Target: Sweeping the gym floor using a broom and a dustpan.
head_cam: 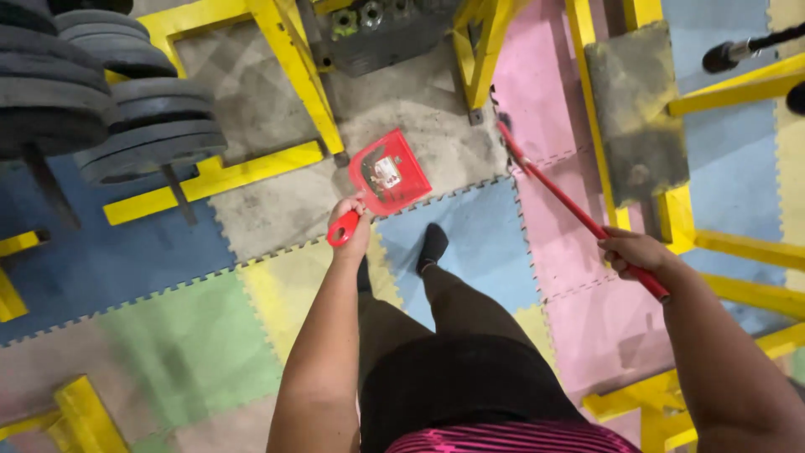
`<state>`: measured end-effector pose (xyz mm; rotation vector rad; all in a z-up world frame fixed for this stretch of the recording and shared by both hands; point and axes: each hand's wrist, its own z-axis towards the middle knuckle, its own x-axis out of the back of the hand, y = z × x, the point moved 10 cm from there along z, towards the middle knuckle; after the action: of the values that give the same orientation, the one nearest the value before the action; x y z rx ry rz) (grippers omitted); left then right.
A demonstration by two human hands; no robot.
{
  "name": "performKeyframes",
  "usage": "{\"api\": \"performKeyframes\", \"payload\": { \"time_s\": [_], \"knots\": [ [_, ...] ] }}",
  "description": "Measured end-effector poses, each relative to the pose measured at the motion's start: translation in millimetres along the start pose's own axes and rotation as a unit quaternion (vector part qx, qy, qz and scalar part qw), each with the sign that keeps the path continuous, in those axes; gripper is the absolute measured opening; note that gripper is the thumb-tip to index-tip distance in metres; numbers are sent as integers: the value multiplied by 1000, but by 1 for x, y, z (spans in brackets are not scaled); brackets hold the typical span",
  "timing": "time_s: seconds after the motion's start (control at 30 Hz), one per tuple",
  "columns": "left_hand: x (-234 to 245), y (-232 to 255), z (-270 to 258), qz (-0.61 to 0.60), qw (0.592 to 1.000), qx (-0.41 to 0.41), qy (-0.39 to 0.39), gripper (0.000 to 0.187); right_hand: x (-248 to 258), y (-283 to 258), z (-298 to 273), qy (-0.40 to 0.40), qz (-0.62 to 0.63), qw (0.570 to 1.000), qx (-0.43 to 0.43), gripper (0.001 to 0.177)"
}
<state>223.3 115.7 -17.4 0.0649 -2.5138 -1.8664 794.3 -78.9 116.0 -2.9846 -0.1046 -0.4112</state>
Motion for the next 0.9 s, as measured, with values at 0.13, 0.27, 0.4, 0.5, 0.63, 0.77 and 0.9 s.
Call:
{"api": "performKeyframes", "payload": {
  "time_s": [0.13,0.27,0.4,0.5,0.63,0.77,0.9],
  "knots": [
    [-30,18,2,68,997,-25,40,26,16,25,68,-35,52,998,-28,21],
    [-65,41,6,196,971,-133,32,24,-22,13,130,-2,102,995,-9,11],
    [-75,39,7,184,974,-118,50,22,-139,20,168,-5,-36,997,70,38],
    [-79,12,3,173,976,-116,67,23,-201,15,90,-88,9,994,65,71],
    [-68,9,2,227,963,-96,106,22,-204,-2,26,-150,-30,985,77,75],
    [-58,7,-3,139,985,-66,82,23,-167,-42,-17,-117,-197,968,103,77],
    [-42,-33,-12,-73,991,-6,108,26,-118,-112,38,-26,-318,886,335,65]
  ]
}}
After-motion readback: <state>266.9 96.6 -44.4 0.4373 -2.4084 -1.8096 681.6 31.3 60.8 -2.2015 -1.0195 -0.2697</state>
